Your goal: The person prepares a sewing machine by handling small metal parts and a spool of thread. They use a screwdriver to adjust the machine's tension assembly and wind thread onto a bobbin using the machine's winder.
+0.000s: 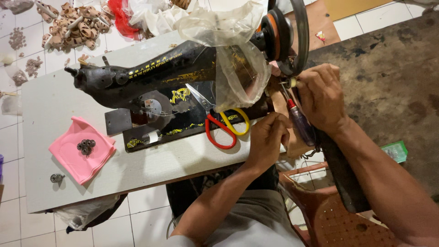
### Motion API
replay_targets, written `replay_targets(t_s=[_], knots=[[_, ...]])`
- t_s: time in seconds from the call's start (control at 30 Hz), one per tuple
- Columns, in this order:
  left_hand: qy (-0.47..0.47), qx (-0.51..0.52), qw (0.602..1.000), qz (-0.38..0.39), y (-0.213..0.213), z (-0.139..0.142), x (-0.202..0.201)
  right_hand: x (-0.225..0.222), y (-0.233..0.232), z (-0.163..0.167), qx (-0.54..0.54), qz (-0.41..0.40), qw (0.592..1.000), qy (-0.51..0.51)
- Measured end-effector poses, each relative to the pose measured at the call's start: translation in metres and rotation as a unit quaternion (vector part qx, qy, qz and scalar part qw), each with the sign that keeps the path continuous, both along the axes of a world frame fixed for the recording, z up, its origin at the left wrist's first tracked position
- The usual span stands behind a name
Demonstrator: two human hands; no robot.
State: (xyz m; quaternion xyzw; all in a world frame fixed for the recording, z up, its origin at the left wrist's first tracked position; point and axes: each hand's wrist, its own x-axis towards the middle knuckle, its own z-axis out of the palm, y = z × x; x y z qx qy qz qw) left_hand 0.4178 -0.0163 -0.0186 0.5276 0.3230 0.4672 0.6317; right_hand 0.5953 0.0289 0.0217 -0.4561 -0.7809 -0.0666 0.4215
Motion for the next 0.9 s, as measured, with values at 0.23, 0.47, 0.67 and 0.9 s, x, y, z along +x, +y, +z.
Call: replay_targets(t_s=[0.23,0.47,0.67,0.9], knots=[[0.01,0.005,1.0,-0.004,-0.0006,0.0011,-0.0008,0.0006,-0.0004,-0.0021,0.001,-0.007,1.0,-0.011],[0.024,0.01,1.0,-0.011,0.0016,-0.0019,0.0011,0.0005,0.0006,-0.0022,0.002,-0.006,1.0,-0.01],[-0.013,-0.016,1.0,-0.006,0.0001,-0.0023,0.0013,-0.0005,-0.0005,-0.0008,-0.003,-0.008,1.0,-0.001],[0.01,-0.004,1.0,-0.016,0.0016,-0.0012,0.0017,-0.001,-0.0019,0.0011,-0.012,-0.01,1.0,0.007]])
